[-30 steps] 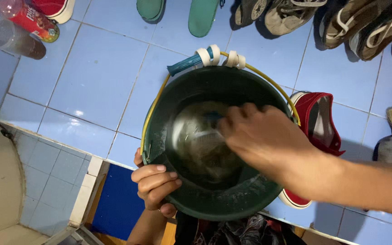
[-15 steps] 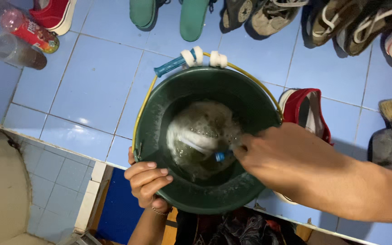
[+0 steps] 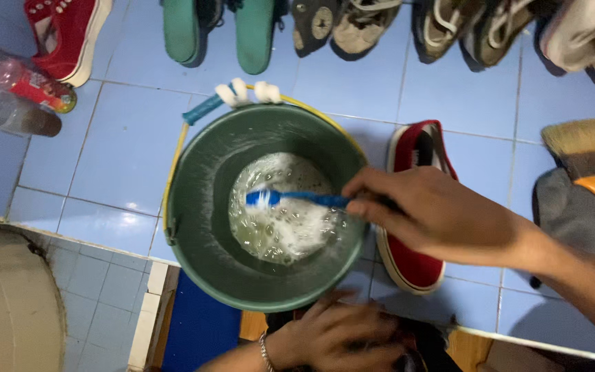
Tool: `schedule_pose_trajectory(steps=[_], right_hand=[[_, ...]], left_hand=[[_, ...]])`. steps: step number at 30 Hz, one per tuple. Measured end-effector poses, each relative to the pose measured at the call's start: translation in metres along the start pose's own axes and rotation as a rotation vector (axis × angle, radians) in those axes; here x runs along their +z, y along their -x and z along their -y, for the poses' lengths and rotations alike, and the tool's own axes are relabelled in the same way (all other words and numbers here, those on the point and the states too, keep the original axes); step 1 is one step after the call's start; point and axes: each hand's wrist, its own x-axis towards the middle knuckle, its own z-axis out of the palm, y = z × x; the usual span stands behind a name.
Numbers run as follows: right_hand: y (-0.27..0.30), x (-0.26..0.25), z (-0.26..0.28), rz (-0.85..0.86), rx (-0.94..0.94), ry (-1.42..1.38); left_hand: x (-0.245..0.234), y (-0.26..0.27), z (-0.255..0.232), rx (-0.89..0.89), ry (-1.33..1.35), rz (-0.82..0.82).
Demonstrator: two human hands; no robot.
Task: The person cleans the white sole of a red sneaker by hand using a small brush dipped into a bucket of soapy water.
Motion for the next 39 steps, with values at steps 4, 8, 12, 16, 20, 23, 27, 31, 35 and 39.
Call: schedule_pose_trajectory(steps=[4, 8, 12, 16, 20, 23, 27, 31, 35, 39], right_hand=[[0.028, 0.007, -0.036, -0.11, 0.007, -0.352], [0.057, 0.02, -0.079, -0.282, 0.04, -0.478], [0.081, 0.035, -0.117, -0.33, -0.056, -0.742], [0.099, 0.052, -0.152, -0.356, -0.076, -0.92], [0.11, 0.079, -0.187, -0.457, -0.029, -0.898], [0.127, 0.084, -0.192, -0.537, 0.174, -0.63], [0.146, 0.094, -0.2, -0.649, 0.195, -0.58], [0.157, 0.111, -0.211, -0.785, 0.257, -0.514], [0.161, 0.121, -0.209, -0.838, 0.325, -0.397], [0.17, 0.174, -0.221, -0.964, 0.215, -0.278]], left_hand=[[0.024, -0.059, 0.008, -0.025, -0.412, 0.216], [0.032, -0.067, 0.029, -0.128, -0.327, 0.353], [0.032, -0.081, 0.039, -0.132, -0.402, 0.366], [0.043, -0.092, 0.04, -0.084, -0.433, 0.354], [0.062, -0.092, 0.051, 0.055, -0.517, 0.222], [0.062, -0.099, 0.04, 0.038, -0.428, 0.019], [0.054, -0.078, 0.035, -0.087, -0.127, -0.102], [0.078, -0.048, 0.047, -0.132, 0.094, -0.606], [0.099, -0.035, 0.046, -0.137, 0.241, -0.816], [0.106, -0.013, 0.052, -0.21, 0.257, -0.908]])
